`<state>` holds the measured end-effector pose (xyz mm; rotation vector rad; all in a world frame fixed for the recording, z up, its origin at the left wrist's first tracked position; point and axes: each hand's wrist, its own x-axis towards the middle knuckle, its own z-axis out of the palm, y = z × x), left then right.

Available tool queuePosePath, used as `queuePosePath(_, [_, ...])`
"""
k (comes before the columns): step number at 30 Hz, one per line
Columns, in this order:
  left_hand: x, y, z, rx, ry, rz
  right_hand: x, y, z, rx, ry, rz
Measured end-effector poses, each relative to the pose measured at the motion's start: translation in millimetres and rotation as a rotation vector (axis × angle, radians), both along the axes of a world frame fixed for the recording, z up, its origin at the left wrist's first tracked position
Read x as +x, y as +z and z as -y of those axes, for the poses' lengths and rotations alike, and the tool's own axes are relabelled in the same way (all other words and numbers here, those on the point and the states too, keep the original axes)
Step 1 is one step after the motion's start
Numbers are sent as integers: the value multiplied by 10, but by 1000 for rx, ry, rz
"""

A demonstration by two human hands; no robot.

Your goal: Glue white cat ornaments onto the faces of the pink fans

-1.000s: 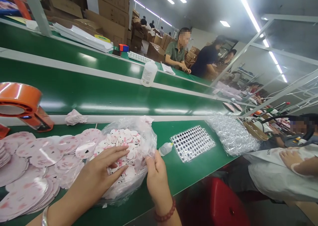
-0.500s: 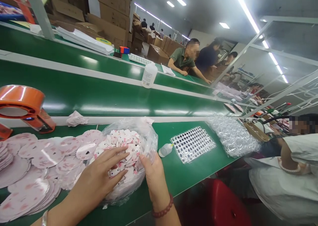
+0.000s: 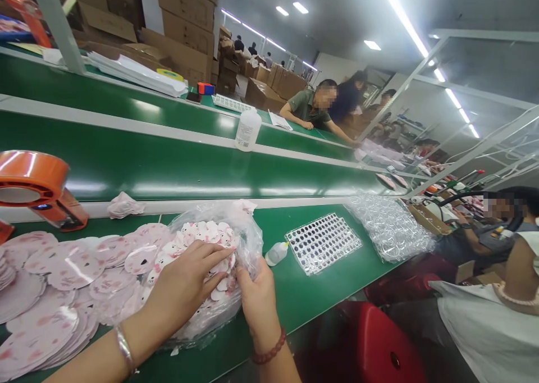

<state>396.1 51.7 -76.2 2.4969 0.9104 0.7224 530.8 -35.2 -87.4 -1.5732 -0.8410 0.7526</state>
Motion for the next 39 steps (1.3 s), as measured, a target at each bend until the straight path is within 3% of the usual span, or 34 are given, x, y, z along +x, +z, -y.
queuePosePath(9, [95, -64, -58, -22, -30, 23, 38, 80, -6, -15, 44, 39])
queuePosePath(13, [27, -52, -53, -59, 42, 138, 32, 55, 43, -48, 49, 105])
queuePosePath(17, [-126, -14, 12, -166, 136, 290, -64, 47, 176, -152, -111, 555])
queuePosePath(19, [-199, 10, 66, -244, 116, 357, -139, 102, 239, -40, -186, 817])
queuePosePath(21, [-254, 30, 121, -299, 68, 414, -209, 200, 273, 117, -132, 908])
queuePosePath(23, [-297, 38, 162, -304, 33, 463, -256, 308, 273, 188, 13, 794])
queuePosePath(26, [-371, 17, 178, -226, 17, 504, -257, 404, 215, 132, 192, 453])
queuePosePath(31, [-518, -61, 139, 56, -58, 506, -143, 379, 53, -74, 259, 113])
queuePosePath(36, [-510, -59, 134, 171, -104, 461, -96, 404, -86, -182, 318, 231])
queuePosePath(39, [-447, -73, 114, 190, -14, 412, -96, 435, -170, -256, 249, 476])
